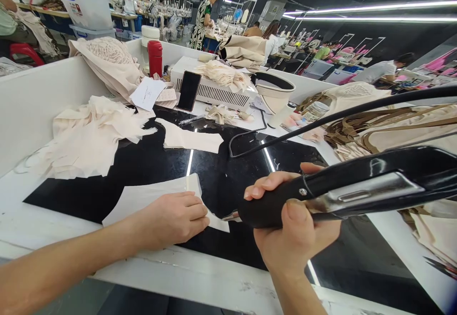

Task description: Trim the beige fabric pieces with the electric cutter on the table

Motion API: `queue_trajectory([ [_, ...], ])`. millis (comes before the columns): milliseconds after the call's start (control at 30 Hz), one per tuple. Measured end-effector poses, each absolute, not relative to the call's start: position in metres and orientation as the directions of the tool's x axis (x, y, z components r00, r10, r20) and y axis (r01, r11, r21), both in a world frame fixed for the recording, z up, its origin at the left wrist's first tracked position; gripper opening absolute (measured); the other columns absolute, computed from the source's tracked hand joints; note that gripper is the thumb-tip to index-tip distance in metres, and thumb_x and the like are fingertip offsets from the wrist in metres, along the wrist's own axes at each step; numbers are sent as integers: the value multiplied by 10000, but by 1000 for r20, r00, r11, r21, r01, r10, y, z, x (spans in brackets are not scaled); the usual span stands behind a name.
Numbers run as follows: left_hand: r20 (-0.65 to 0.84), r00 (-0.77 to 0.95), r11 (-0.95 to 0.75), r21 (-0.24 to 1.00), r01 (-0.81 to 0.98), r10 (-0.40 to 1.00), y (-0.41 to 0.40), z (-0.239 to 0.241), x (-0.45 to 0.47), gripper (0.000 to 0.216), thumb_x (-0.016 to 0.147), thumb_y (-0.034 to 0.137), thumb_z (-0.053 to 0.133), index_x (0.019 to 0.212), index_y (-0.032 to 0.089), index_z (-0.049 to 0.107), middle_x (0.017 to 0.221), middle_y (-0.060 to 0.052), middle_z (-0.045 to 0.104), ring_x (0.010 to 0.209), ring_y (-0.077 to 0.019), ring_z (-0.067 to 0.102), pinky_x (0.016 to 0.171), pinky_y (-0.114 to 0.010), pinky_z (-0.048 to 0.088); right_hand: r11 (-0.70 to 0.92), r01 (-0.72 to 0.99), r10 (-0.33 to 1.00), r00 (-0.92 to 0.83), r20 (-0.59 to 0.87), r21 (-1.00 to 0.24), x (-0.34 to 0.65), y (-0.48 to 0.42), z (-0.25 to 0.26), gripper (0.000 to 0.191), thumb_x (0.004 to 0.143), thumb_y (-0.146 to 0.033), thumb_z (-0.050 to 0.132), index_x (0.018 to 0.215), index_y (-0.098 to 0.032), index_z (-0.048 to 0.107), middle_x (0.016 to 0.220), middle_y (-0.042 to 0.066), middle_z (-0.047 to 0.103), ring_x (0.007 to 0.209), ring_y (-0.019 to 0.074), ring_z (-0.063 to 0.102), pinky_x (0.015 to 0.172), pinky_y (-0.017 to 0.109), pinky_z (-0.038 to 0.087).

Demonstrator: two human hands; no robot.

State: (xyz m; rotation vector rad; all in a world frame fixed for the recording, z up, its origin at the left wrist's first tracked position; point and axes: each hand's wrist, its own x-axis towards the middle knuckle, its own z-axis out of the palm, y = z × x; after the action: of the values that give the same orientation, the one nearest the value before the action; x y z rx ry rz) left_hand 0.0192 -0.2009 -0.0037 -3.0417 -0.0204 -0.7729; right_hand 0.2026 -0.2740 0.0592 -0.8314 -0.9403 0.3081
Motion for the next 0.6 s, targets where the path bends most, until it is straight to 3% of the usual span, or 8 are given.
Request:
queue_trajectory([
  [167,476,879,-1000,3,5,6,-201,-2,19,214,1069,20,544,955,138,682,912,-43,685,882,-192,668,899,-326,590,637,123,581,573,579,-761,202,-274,60,403,860,-372,887,1182,-272,664,785,-51,694,571,172,666,529,339,593],
  [367,485,875,-1000,18,0,9,-201,-1,19,237,1059,2,524,948,122,695,906,-41,687,858,-194,666,889,-337,602,648,24,607,587,535,-762,196,-280,63,397,841,-402,896,1171,-309,696,798,-53,696,589,163,661,539,322,599],
  [600,454,891,-1000,25,5,16,-201,-2,16,223,1081,25,511,1014,134,694,932,-42,711,910,-194,696,981,-363,594,636,23,650,523,552,-771,190,-283,61,413,855,-424,908,1195,-316,700,822,-45,718,604,158,681,547,310,613],
])
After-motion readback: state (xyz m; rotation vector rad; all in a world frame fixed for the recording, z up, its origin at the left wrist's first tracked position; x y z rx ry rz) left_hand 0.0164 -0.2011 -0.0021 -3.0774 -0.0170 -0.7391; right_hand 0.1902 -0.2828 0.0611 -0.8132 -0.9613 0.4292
